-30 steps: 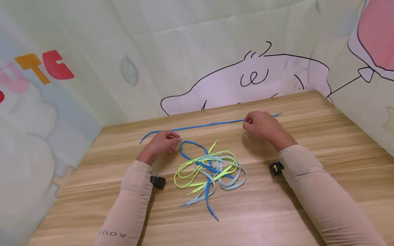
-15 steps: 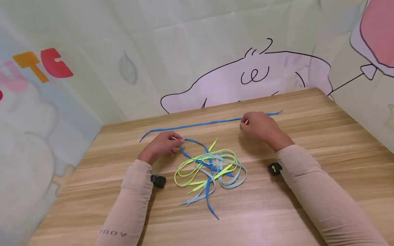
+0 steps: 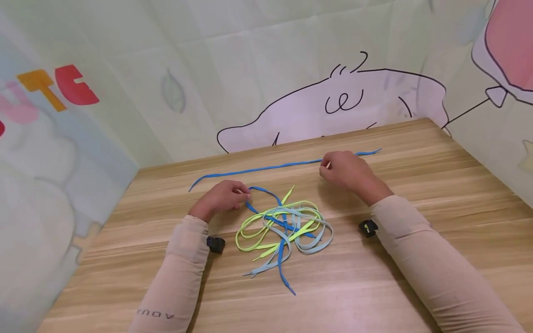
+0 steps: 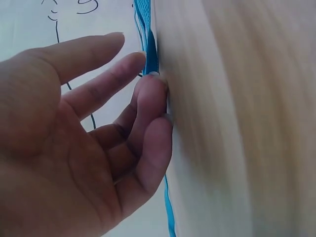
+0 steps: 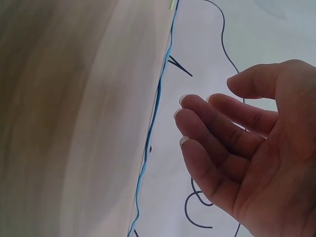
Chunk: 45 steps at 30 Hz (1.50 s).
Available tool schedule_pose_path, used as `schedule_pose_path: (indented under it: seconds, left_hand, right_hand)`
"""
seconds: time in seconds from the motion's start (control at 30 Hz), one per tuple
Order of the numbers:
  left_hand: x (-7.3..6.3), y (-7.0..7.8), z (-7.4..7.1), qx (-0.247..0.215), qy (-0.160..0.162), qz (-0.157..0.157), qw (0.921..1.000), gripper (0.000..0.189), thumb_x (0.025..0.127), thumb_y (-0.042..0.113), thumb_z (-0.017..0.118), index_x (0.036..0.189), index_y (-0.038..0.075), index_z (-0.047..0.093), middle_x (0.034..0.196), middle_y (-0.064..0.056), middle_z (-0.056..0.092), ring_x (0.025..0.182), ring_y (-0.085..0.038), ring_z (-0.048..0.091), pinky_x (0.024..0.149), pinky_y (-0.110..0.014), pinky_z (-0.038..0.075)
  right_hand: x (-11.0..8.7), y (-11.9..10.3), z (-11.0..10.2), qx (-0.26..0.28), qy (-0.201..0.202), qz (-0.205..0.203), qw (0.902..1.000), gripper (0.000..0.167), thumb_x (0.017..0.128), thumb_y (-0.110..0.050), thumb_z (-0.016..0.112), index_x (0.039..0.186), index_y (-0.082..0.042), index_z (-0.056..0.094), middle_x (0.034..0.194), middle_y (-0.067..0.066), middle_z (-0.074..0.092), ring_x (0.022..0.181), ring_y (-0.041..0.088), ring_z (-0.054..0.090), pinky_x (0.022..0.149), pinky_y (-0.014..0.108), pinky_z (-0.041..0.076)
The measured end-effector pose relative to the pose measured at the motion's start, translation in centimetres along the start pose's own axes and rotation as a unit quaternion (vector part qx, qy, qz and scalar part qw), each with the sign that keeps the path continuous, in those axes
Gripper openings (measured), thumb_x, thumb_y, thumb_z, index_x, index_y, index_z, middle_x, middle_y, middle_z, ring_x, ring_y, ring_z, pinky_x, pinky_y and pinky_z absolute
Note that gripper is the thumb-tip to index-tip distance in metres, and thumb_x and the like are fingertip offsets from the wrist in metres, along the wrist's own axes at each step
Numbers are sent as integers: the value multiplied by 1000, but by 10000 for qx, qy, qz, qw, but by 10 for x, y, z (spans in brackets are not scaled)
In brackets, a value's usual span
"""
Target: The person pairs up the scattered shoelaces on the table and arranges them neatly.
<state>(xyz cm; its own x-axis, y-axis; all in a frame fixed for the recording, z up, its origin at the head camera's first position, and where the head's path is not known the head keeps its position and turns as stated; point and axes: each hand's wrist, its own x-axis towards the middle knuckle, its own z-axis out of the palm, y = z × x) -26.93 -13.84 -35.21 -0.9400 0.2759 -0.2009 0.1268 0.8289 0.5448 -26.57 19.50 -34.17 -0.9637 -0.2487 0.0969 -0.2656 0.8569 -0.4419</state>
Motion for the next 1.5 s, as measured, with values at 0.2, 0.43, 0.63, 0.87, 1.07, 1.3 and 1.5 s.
schedule_pose_path:
  seconds: [0.2, 0.43, 0.63, 0.87, 1.07, 1.3, 1.5]
  left_hand:
    - [-1, 4, 1, 431, 154, 63, 9989, 15, 95, 27, 68, 95, 12, 71, 83, -1, 66, 71, -15, 59, 70, -31, 46]
    - [-3, 8, 5, 811, 272, -38, 9963, 20, 90, 33, 73, 89, 15, 66, 85, 0, 63, 80, -19, 56, 68, -32, 44]
    - [-7, 9, 8, 1022, 408, -391, 9932, 29, 88, 39, 75, 86, 12, 62, 82, -1, 61, 74, -18, 55, 63, -31, 42]
    - [-10, 8, 9, 1145, 308, -489, 9917, 35, 88, 41, 75, 73, 12, 62, 71, 1, 55, 63, -14, 49, 56, -30, 38]
    - [-10, 8, 8, 1157, 198, -452, 9921, 39, 89, 34, 74, 61, 15, 55, 59, 5, 46, 55, -12, 44, 51, -28, 35]
    - [-11, 10, 5, 1237, 113, -423, 9913, 41, 86, 22, 68, 51, 17, 48, 50, 5, 43, 48, -12, 42, 48, -27, 32]
    - [-10, 11, 5, 1267, 123, -379, 9911, 37, 83, 17, 65, 50, 17, 48, 50, 5, 43, 47, -12, 41, 46, -27, 31]
  right_hand:
    - [0, -2, 0, -36, 30, -34, 10000, 29, 98, -26, 54, 110, -5, 70, 99, 13, 70, 85, 26, 61, 75, 43, 50]
    - [1, 0, 2, -117, 33, -79, 9999, 29, 97, -25, 53, 110, -4, 70, 99, 13, 70, 86, 26, 62, 76, 44, 50]
    - [1, 0, 5, -97, -17, -139, 9999, 29, 97, -25, 54, 110, -4, 70, 98, 12, 71, 86, 26, 64, 77, 45, 51]
    - [1, -2, 7, -89, -4, -150, 9998, 29, 96, -24, 54, 109, -4, 70, 97, 11, 70, 85, 26, 63, 77, 45, 51]
    - [0, -2, 8, -106, -3, -190, 9998, 29, 96, -23, 54, 109, -4, 71, 98, 11, 70, 85, 25, 63, 76, 44, 51]
    - [0, -1, 7, -134, 6, -172, 9998, 29, 96, -23, 55, 110, -4, 71, 100, 12, 71, 87, 26, 64, 77, 44, 51]
    - [0, -2, 7, -139, -33, -170, 9998, 28, 96, -23, 56, 111, -4, 70, 100, 12, 70, 87, 26, 63, 77, 44, 51]
